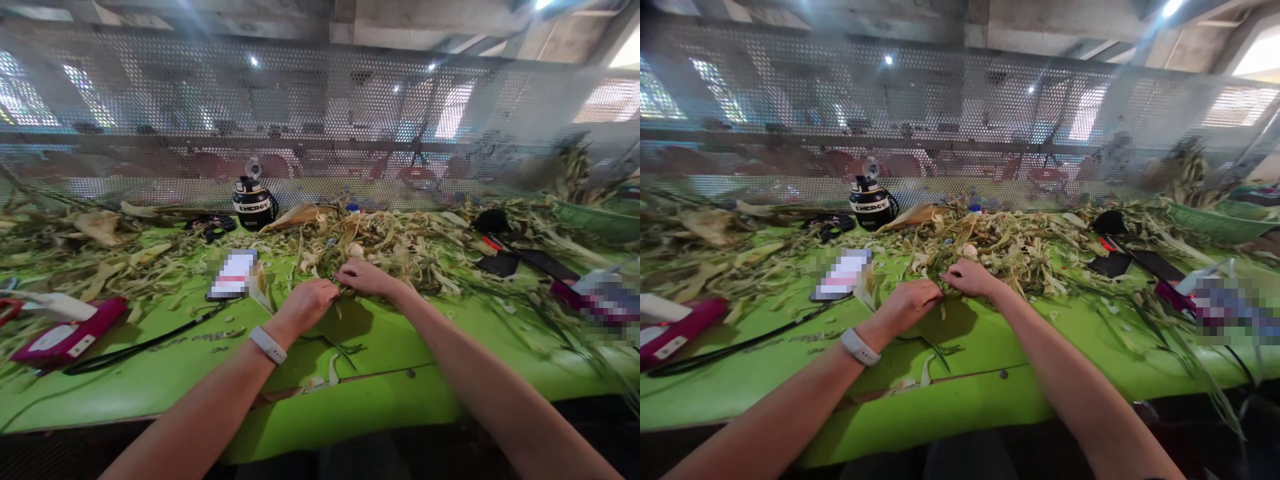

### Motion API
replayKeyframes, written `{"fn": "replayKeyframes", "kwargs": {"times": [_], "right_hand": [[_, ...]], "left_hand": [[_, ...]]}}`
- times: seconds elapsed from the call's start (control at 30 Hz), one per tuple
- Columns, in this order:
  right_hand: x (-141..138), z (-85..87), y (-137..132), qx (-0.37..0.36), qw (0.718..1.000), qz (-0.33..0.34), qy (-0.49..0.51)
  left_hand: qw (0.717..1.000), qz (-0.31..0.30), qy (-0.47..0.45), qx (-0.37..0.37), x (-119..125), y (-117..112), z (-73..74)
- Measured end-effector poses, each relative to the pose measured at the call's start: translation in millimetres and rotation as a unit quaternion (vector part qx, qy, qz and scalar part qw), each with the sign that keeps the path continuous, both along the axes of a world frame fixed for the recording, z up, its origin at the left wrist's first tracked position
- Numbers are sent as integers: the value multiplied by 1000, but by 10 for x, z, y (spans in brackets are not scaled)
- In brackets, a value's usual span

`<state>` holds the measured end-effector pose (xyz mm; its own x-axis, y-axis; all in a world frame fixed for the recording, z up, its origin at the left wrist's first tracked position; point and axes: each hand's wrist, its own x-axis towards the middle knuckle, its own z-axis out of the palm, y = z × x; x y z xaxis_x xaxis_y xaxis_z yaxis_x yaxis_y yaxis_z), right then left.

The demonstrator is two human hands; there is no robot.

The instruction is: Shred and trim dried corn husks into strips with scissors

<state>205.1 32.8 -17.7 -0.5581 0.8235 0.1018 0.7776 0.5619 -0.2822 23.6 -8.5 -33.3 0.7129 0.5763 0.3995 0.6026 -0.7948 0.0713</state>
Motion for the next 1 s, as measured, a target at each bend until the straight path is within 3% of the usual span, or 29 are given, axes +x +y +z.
{"fn": "replayKeyframes", "kwargs": {"times": [0.33, 0.8, 1.0], "right_hand": [[-171, -81, -44, 26, 991, -107, -70], [-105, -67, -13, 6, 994, -100, 51], [-13, -39, 26, -50, 991, -56, 109]], "left_hand": [[1000, -12, -2, -7, 10, -6, -18], [999, -11, -31, -38, -12, 3, -11], [998, -6, -28, -52, -15, 20, -24]]}}
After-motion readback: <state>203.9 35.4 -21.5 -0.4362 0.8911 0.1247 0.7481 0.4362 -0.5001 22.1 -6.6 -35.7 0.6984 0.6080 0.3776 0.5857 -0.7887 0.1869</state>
